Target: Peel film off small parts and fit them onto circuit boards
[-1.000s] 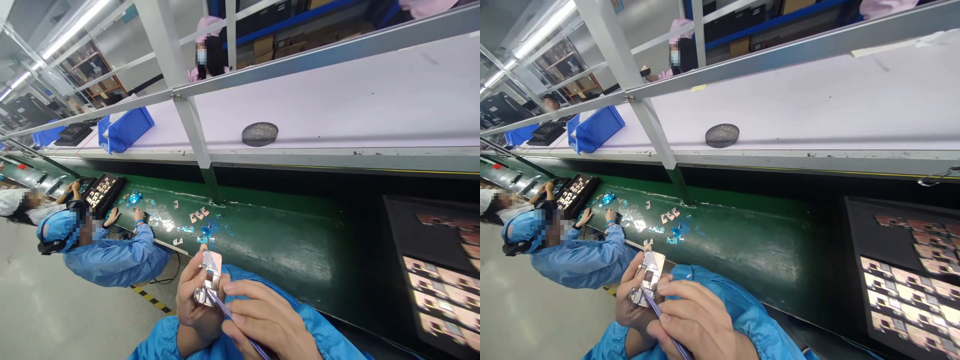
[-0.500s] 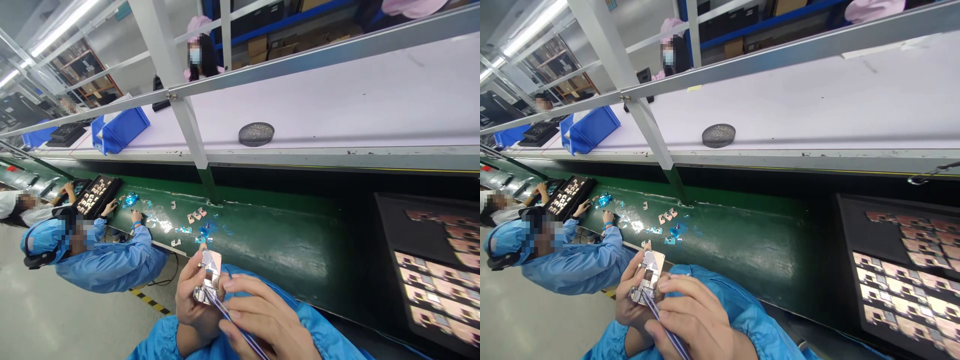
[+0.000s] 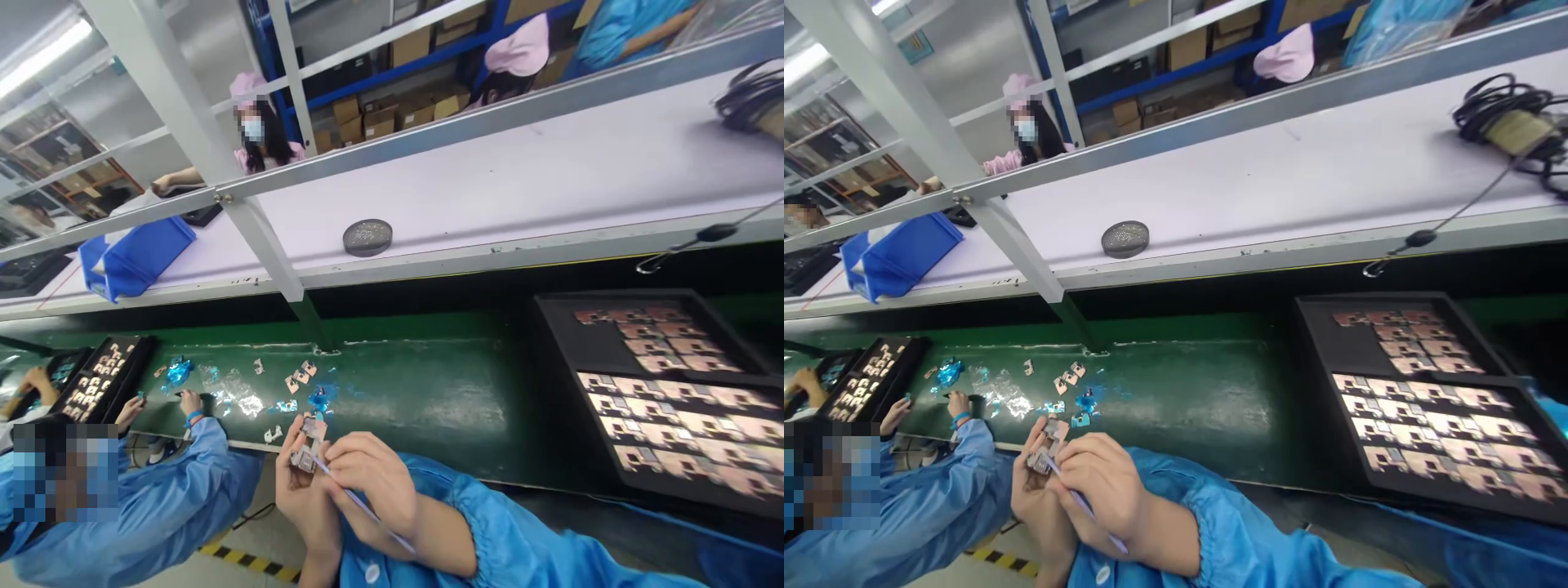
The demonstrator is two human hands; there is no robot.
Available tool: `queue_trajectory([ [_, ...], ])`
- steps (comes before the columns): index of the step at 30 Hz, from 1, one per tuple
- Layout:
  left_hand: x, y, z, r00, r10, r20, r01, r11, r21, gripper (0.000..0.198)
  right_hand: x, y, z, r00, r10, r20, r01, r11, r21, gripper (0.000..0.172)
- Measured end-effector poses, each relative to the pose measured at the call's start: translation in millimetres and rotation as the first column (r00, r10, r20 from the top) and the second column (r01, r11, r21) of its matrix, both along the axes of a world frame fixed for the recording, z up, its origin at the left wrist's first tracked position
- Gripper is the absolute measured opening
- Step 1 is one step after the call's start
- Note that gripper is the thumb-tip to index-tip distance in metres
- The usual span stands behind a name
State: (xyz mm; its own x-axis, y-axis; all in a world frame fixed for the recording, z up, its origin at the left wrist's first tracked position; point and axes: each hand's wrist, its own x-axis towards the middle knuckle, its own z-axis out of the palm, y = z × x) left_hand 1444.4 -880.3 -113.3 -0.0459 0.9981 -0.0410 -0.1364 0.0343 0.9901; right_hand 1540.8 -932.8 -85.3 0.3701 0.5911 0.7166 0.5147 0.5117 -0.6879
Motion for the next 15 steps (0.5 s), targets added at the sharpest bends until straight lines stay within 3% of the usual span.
queue_trajectory([
  [3,-7,32,-53.5,0.999,-0.019,0.046,0.031,0.958,-0.285,0.033,10,31,-54.6,0.995,-0.101,0.000,0.099,0.978,-0.183,0.006],
  [6,-24,55,-112.8,0.999,-0.003,0.048,0.025,0.879,-0.476,0.010,29,62,-124.9,0.991,-0.131,-0.003,0.118,0.908,-0.402,0.021],
  [8,-38,61,-146.9,0.999,-0.031,0.018,0.035,0.814,-0.580,0.013,39,80,-174.8,0.997,-0.072,0.027,0.076,0.852,-0.517,0.029],
  [12,-60,72,-194.9,0.975,-0.207,-0.081,0.092,0.708,-0.700,0.026,43,100,-259.0,0.990,0.102,0.094,-0.013,0.744,-0.668,0.023],
  [15,-66,94,-217.7,0.893,-0.408,-0.187,0.160,0.680,-0.716,0.029,35,105,-300.2,0.969,0.203,0.142,-0.032,0.672,-0.740,0.030],
])
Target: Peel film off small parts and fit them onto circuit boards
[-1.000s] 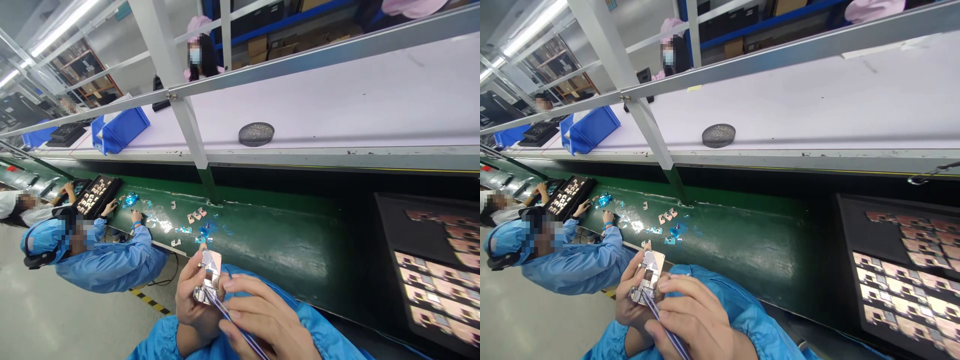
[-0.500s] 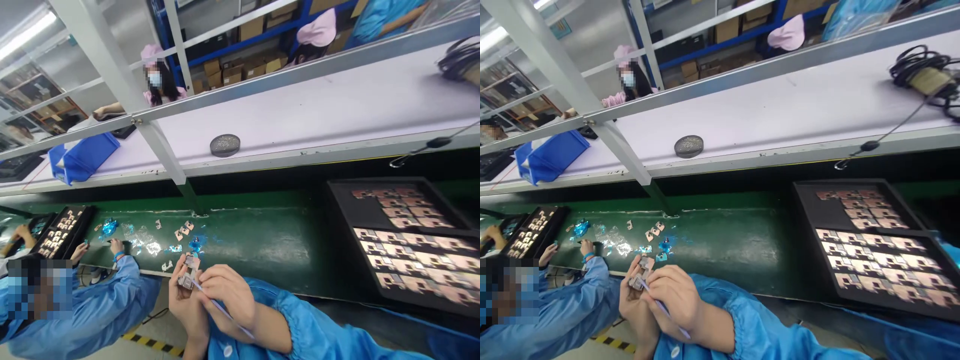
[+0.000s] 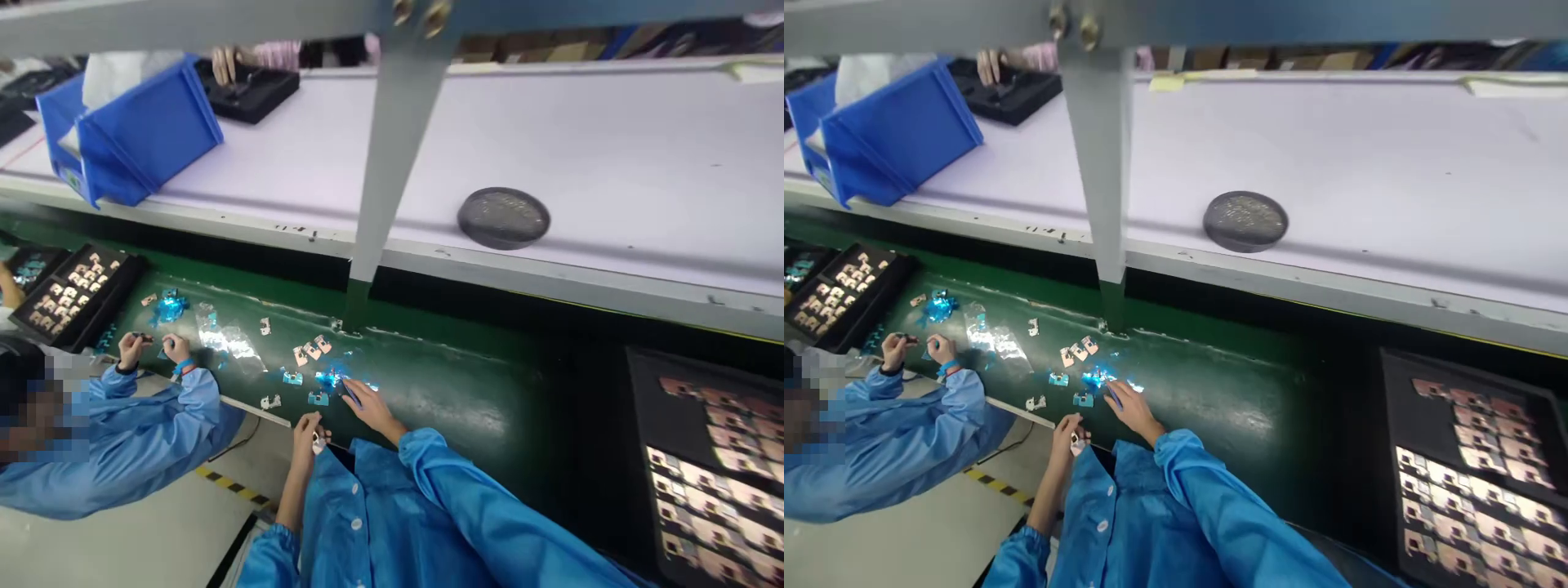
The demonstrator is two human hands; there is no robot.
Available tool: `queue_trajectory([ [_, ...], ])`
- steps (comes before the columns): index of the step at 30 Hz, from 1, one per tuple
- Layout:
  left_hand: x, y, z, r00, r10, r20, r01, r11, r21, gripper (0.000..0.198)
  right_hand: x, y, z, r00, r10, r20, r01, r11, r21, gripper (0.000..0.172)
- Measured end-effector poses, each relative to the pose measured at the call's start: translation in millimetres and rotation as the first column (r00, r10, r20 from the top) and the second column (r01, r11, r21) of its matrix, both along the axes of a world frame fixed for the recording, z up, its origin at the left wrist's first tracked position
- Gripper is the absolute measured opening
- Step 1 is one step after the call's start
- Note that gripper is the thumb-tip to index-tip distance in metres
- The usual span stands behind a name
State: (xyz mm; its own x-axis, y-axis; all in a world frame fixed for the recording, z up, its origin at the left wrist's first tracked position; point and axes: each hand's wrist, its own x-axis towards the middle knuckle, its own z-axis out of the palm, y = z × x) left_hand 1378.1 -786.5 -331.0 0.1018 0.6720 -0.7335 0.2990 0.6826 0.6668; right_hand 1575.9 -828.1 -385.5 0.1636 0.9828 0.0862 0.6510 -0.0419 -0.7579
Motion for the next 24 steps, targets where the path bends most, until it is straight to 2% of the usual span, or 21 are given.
queue_trajectory([
  [2,1,19,-10.9,0.980,-0.182,-0.082,0.185,0.982,0.033,0.030,-4,0,-18.7,0.997,0.056,0.046,-0.053,0.997,-0.050,0.034],
  [4,7,38,-18.6,0.912,-0.371,-0.173,0.387,0.920,0.067,0.031,-5,-3,-32.8,0.991,0.096,0.094,-0.087,0.992,-0.093,0.036],
  [7,23,57,-26.0,0.742,-0.587,-0.323,0.640,0.764,0.084,0.038,-3,-9,-47.8,0.978,0.118,0.170,-0.093,0.985,-0.147,0.035],
  [10,40,65,-30.6,0.549,-0.697,-0.461,0.798,0.601,0.042,0.044,-1,-14,-57.9,0.963,0.130,0.237,-0.085,0.978,-0.190,0.033],
  [13,52,68,-33.2,0.382,-0.742,-0.551,0.881,0.472,-0.024,0.044,-2,-16,-64.7,0.947,0.151,0.282,-0.090,0.971,-0.220,0.032],
  [16,56,68,-33.8,0.271,-0.748,-0.606,0.916,0.393,-0.076,0.041,-2,-16,-68.8,0.937,0.178,0.301,-0.105,0.964,-0.243,0.031],
  [20,58,69,-33.5,0.209,-0.733,-0.648,0.926,0.361,-0.110,0.040,2,-17,-67.9,0.933,0.211,0.291,-0.134,0.956,-0.262,0.031],
  [24,58,68,-34.0,0.220,-0.727,-0.651,0.919,0.378,-0.112,0.038,12,-20,-58.1,0.941,0.230,0.247,-0.164,0.952,-0.259,0.033],
])
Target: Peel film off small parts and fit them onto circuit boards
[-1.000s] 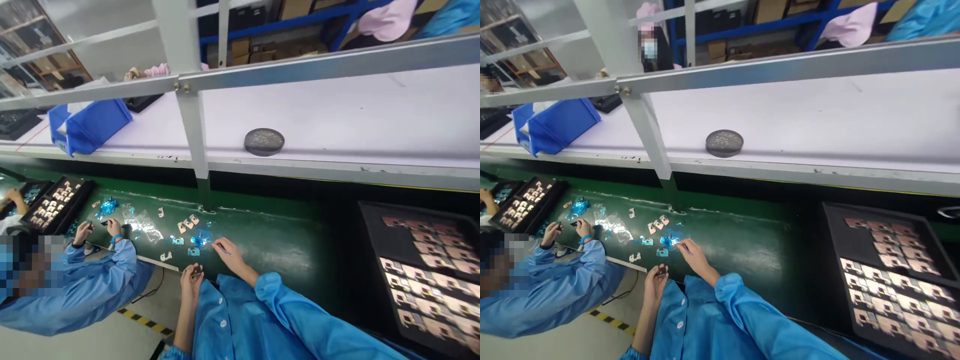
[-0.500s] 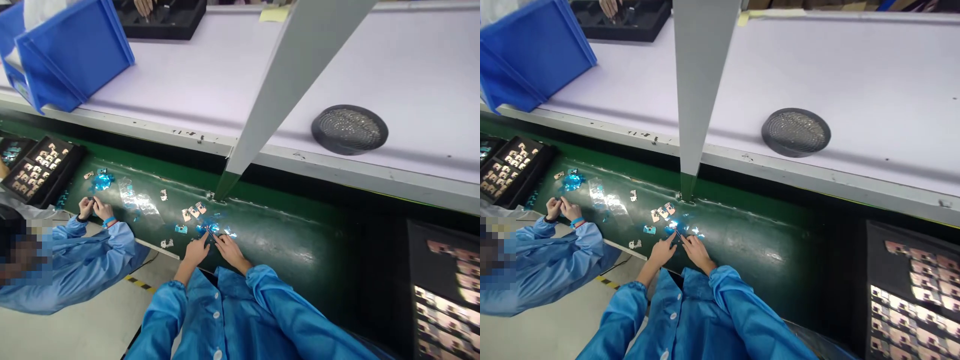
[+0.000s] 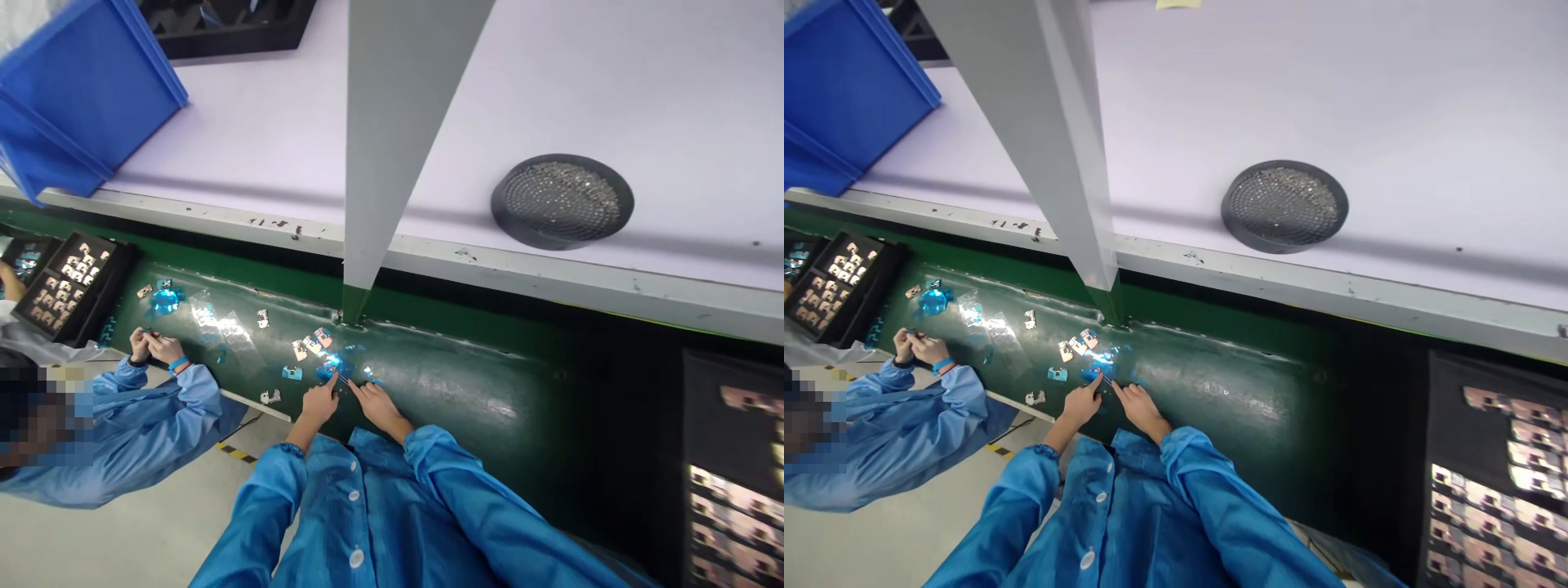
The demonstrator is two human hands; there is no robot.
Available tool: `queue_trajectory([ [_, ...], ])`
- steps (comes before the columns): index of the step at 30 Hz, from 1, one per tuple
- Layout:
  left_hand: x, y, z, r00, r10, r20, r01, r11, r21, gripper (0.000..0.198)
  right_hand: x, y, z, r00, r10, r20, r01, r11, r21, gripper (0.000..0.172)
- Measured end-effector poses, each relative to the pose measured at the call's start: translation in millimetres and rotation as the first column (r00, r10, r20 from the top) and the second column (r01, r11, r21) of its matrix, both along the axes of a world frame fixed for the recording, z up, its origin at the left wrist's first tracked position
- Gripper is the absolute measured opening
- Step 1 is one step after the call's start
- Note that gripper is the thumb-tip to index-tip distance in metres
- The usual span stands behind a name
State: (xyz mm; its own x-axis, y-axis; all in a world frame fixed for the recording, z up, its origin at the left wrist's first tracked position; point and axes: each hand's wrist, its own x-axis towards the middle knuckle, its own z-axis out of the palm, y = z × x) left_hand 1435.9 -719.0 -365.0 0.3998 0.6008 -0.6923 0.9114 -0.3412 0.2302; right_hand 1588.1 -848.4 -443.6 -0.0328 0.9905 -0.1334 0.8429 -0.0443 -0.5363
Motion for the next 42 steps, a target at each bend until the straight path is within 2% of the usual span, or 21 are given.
queue_trajectory([
  [5,3,-7,-0.9,0.993,0.101,0.064,-0.102,0.995,0.018,0.039,21,-24,25.5,0.993,-0.049,-0.111,0.050,0.999,0.004,0.037],
  [8,4,-10,-1.1,0.966,0.203,0.159,-0.211,0.977,0.037,0.037,34,-51,48.1,0.969,-0.142,-0.201,0.144,0.990,-0.002,0.041],
  [11,5,-10,-1.8,0.901,0.349,0.259,-0.370,0.928,0.036,0.030,44,-79,73.5,0.916,-0.270,-0.296,0.272,0.962,-0.033,0.041],
  [15,7,-7,-5.3,0.732,0.600,0.323,-0.622,0.782,-0.043,0.029,52,-103,102.9,0.810,-0.406,-0.423,0.406,0.909,-0.094,0.053],
  [18,10,-6,-6.9,0.570,0.759,0.314,-0.754,0.635,-0.166,0.028,55,-108,120.4,0.719,-0.471,-0.511,0.474,0.870,-0.134,0.039],
  [21,13,-6,-2.4,0.405,0.863,0.301,-0.820,0.488,-0.297,0.028,58,-109,138.3,0.621,-0.522,-0.585,0.543,0.824,-0.158,0.035],
  [25,15,-8,16.3,0.192,0.937,0.291,-0.826,0.315,-0.467,0.026,61,-108,161.5,0.445,-0.585,-0.678,0.666,0.722,-0.186,0.045],
  [29,20,-15,51.7,-0.022,0.963,0.269,-0.769,0.156,-0.620,0.027,61,-105,178.2,0.190,-0.618,-0.763,0.780,0.566,-0.265,0.045],
  [31,23,-23,78.5,-0.121,0.961,0.247,-0.708,0.091,-0.701,0.028,59,-104,187.3,0.085,-0.596,-0.798,0.806,0.512,-0.297,0.045],
  [33,25,-36,112.0,-0.213,0.949,0.232,-0.622,0.051,-0.781,0.030,55,-103,200.6,0.018,-0.563,-0.826,0.814,0.488,-0.315,0.045],
  [35,26,-53,150.3,-0.301,0.925,0.233,-0.523,0.045,-0.851,0.029,51,-102,219.5,-0.009,-0.528,-0.849,0.810,0.494,-0.316,0.042],
  [37,28,-73,190.0,-0.377,0.894,0.240,-0.428,0.062,-0.902,0.026,45,-101,243.3,0.001,-0.495,-0.869,0.799,0.523,-0.297,0.039],
  [40,32,-103,243.9,-0.461,0.848,0.261,-0.332,0.108,-0.937,0.027,32,-97,283.1,0.047,-0.410,-0.911,0.751,0.615,-0.238,0.042],
  [42,35,-119,273.0,-0.506,0.815,0.282,-0.298,0.142,-0.944,0.028,18,-95,307.3,0.080,-0.330,-0.941,0.705,0.686,-0.181,0.039],
])
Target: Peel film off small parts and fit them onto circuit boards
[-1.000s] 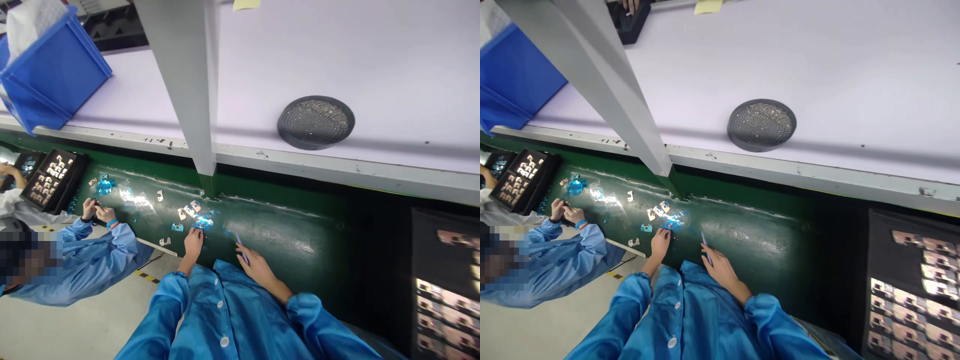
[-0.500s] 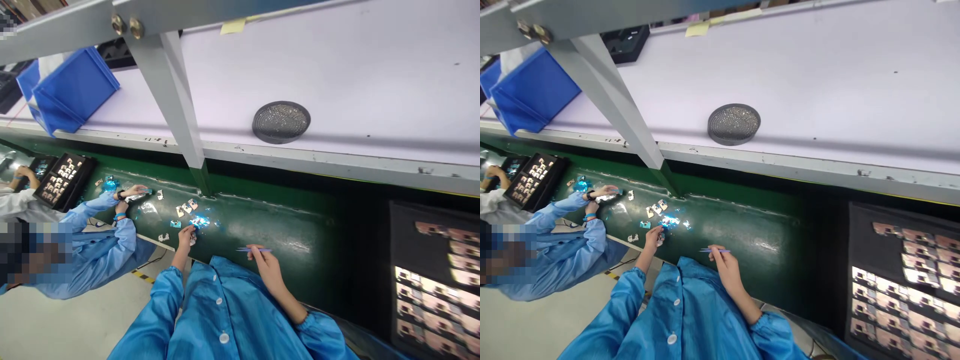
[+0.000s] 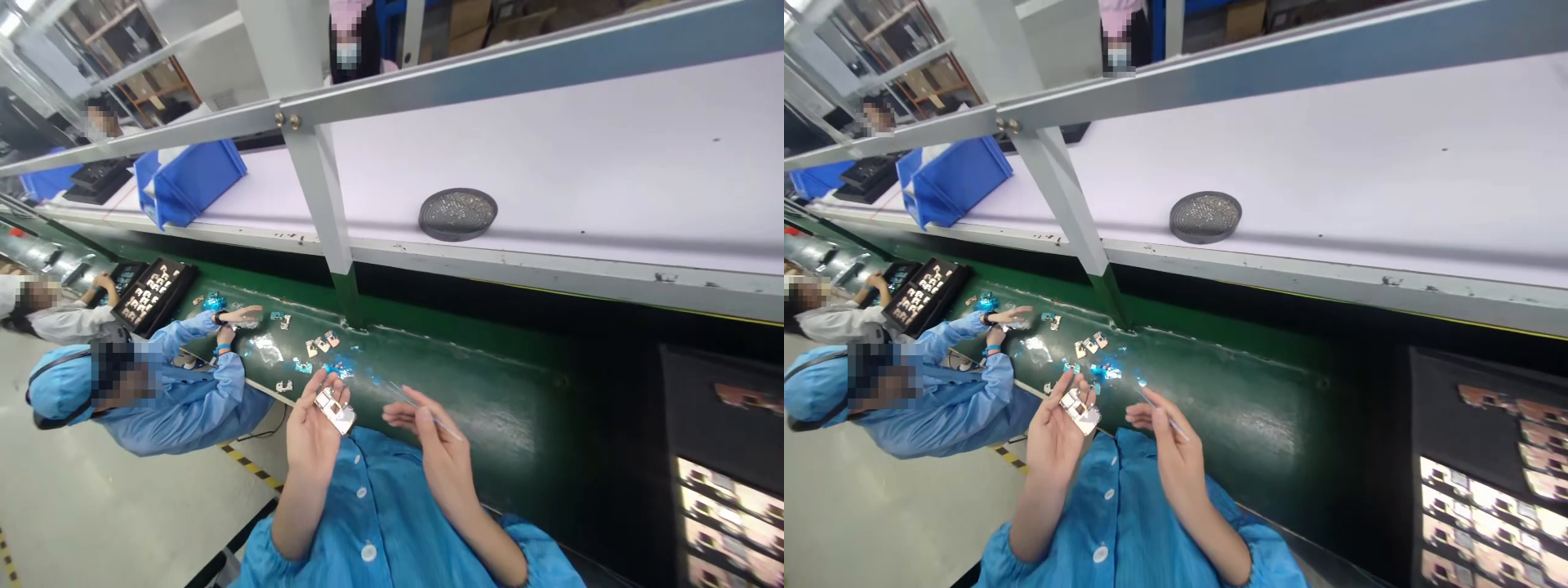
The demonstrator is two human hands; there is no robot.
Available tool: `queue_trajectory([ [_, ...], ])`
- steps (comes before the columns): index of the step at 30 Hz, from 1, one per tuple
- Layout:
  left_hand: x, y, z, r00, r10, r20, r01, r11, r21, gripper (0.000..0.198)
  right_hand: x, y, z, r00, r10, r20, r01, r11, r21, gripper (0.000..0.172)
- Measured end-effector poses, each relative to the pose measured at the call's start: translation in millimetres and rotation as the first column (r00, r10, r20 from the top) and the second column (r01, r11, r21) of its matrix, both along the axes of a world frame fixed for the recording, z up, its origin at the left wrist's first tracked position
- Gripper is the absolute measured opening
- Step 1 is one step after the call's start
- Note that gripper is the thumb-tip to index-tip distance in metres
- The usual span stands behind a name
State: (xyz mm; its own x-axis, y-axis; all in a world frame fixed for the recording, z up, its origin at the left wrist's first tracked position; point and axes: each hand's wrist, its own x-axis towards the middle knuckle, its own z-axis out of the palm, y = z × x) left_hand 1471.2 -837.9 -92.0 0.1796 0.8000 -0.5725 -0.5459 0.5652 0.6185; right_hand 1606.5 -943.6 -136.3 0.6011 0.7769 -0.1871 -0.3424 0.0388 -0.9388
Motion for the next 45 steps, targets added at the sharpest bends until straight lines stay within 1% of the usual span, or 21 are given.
queue_trajectory([
  [1,2,-7,12.1,1.000,0.019,0.018,-0.019,1.000,0.020,0.029,-7,0,10.3,0.999,0.042,0.008,-0.042,0.999,0.029,0.036],
  [3,4,-18,31.7,0.997,0.058,0.046,-0.060,0.997,0.047,0.029,-23,-1,26.1,0.992,0.116,0.044,-0.119,0.991,0.062,0.027],
  [4,6,-23,39.2,0.996,0.076,0.056,-0.079,0.995,0.056,0.028,-29,-3,31.7,0.988,0.138,0.072,-0.143,0.987,0.076,0.025],
  [5,6,-27,45.3,0.994,0.088,0.063,-0.092,0.994,0.062,0.028,-35,-4,36.0,0.984,0.142,0.104,-0.152,0.984,0.093,0.029],
  [7,7,-36,54.2,0.993,0.100,0.067,-0.105,0.992,0.074,0.028,-44,-8,41.8,0.982,0.100,0.162,-0.122,0.983,0.137,0.040],
  [9,6,-44,60.1,0.994,0.090,0.063,-0.096,0.991,0.089,0.028,-48,-13,46.3,0.981,0.035,0.192,-0.069,0.983,0.173,0.041],
  [12,2,-56,66.4,0.999,0.023,0.039,-0.028,0.991,0.130,0.028,-50,-20,54.9,0.988,-0.014,0.151,-0.016,0.981,0.195,0.037],
  [14,-3,-62,70.1,0.998,-0.063,0.020,0.059,0.983,0.171,0.027,-50,-25,61.9,0.995,-0.025,0.098,0.005,0.980,0.199,0.036],
  [16,-9,-66,73.5,0.987,-0.157,-0.009,0.156,0.964,0.216,0.028,-49,-29,69.1,0.998,-0.029,0.049,0.018,0.979,0.204,0.036],
  [19,-21,-70,78.9,0.957,-0.259,-0.130,0.285,0.923,0.258,0.029,-47,-35,79.3,1.000,-0.004,-0.022,0.009,0.978,0.210,0.035],
  [21,-28,-70,82.9,0.924,-0.291,-0.247,0.354,0.896,0.269,0.030,-45,-38,85.6,0.998,0.027,-0.052,-0.016,0.980,0.200,0.034],
  [23,-34,-68,86.8,0.890,-0.323,-0.323,0.414,0.869,0.272,0.032,-41,-41,91.4,0.997,0.046,-0.061,-0.034,0.982,0.184,0.034],
  [26,-40,-64,91.7,0.849,-0.399,-0.347,0.497,0.826,0.266,0.029,-37,-45,98.9,0.996,0.056,-0.062,-0.045,0.984,0.174,0.032],
  [30,-45,-59,96.9,0.782,-0.488,-0.388,0.603,0.751,0.271,0.022,-30,-47,105.2,0.993,0.089,-0.084,-0.072,0.981,0.182,0.030],
  [34,-49,-57,101.5,0.731,-0.569,-0.377,0.674,0.689,0.267,0.023,-26,-49,107.1,0.989,0.109,-0.101,-0.090,0.980,0.178,0.029],
  [37,-51,-57,103.2,0.712,-0.595,-0.373,0.697,0.659,0.281,0.023,-23,-51,107.2,0.988,0.119,-0.094,-0.104,0.983,0.154,0.029],
  [41,-49,-58,106.3,0.696,-0.615,-0.370,0.715,0.641,0.280,0.022,-19,-54,109.4,0.986,0.145,-0.077,-0.137,0.985,0.103,0.028],
  [45,-43,-58,112.3,0.671,-0.638,-0.379,0.735,0.640,0.223,0.021,-14,-52,114.4,0.978,0.192,-0.076,-0.186,0.979,0.080,0.030],
])
